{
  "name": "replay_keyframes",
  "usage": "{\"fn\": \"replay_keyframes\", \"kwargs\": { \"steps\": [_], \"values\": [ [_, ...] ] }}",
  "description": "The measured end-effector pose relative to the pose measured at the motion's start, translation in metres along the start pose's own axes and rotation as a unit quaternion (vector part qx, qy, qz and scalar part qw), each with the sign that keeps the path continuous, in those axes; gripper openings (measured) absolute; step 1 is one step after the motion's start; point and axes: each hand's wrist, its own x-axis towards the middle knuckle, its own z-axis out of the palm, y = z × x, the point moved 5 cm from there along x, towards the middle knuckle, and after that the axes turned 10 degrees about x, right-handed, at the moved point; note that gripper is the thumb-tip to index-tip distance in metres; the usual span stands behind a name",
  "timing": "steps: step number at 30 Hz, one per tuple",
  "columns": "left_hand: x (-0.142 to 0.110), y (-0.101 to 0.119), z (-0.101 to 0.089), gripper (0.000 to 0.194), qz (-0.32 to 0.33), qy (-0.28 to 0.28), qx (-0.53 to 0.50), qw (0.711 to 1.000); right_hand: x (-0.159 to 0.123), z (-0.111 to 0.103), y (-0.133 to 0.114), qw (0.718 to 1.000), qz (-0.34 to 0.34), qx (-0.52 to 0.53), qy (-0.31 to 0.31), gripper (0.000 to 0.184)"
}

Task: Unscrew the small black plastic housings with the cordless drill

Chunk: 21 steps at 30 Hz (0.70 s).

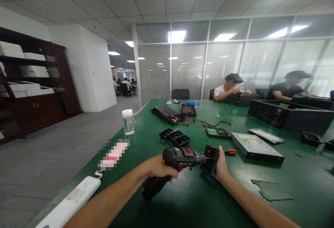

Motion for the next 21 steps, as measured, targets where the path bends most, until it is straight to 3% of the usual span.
{"fn": "replay_keyframes", "kwargs": {
  "steps": [7, 21],
  "values": [
    [0.002, -0.006, -0.002, 0.015, -0.014, -0.008, -0.026, 1.000, 0.003, -0.002, -0.002, 0.998, -0.047, -0.045, -0.014, 0.049],
    [0.005, -0.015, -0.003, 0.014, -0.039, 0.007, -0.054, 0.998, 0.003, -0.003, -0.003, 0.994, -0.075, -0.084, 0.013, 0.047]
  ]
}}
